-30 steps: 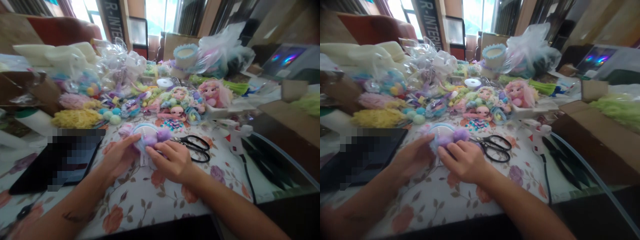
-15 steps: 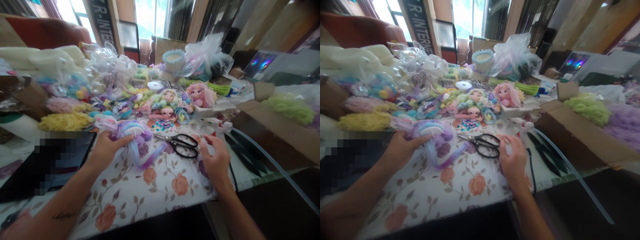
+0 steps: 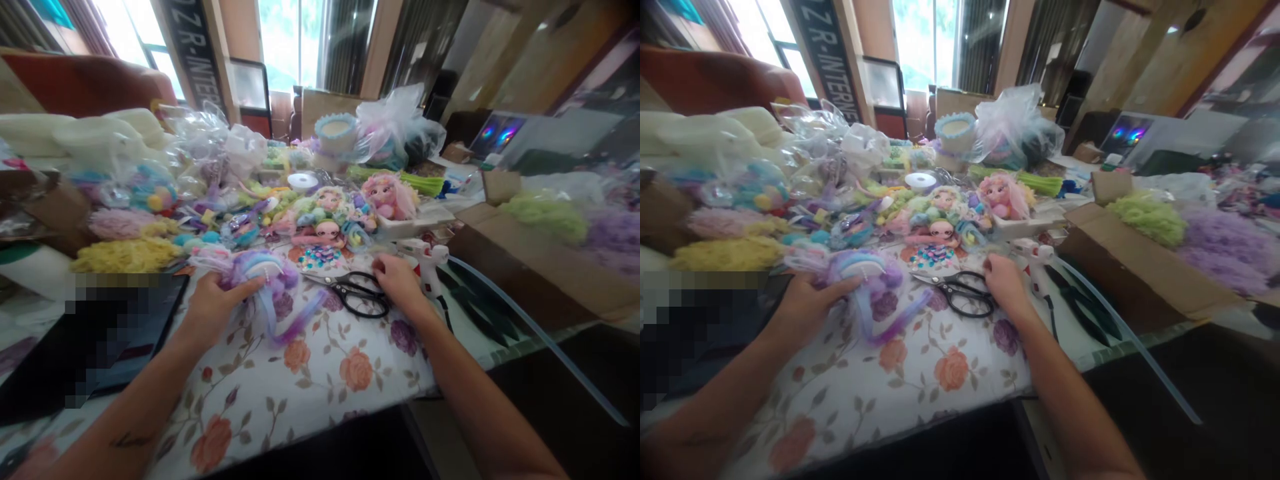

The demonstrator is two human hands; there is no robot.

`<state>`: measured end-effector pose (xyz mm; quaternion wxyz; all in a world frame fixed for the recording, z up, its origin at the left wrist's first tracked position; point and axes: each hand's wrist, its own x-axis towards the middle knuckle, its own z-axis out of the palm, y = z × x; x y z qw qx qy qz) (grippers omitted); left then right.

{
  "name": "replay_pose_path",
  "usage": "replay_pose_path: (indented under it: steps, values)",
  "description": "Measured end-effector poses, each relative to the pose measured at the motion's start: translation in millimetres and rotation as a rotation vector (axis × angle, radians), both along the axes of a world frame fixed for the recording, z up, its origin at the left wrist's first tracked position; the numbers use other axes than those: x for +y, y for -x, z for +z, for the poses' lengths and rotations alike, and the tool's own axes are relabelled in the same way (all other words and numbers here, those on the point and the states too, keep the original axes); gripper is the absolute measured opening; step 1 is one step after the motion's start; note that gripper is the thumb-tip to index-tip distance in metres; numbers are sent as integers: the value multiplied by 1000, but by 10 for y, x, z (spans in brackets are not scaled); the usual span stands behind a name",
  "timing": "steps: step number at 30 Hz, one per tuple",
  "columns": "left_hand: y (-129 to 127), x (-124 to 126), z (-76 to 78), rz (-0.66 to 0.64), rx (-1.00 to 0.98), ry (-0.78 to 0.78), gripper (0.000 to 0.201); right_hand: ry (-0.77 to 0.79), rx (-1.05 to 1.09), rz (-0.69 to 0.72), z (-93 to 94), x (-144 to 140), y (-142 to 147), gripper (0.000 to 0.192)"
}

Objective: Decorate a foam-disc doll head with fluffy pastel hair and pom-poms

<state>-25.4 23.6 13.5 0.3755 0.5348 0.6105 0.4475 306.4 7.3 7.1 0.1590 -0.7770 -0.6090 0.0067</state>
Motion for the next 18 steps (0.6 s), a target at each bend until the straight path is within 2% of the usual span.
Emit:
replay_pose_path:
  steps: [3, 6, 11, 14, 18]
  values:
    - [5, -10, 13, 17, 139, 44, 48, -2, 2, -2, -23, -28, -3, 15]
    - [7, -28, 18, 44, 261, 85, 50, -9, -20, 11, -31, 31, -22, 22]
    - [-19, -54, 51, -30, 107, 50, 48, -39, -39, 54, -72, 145, -18, 9]
    - [-18, -44, 41, -40, 75, 45, 47, -138, -35, 52, -63, 66, 13, 12]
    - [18, -23, -5, 4, 166, 70, 48, -335, -16, 100, 45, -52, 163, 17]
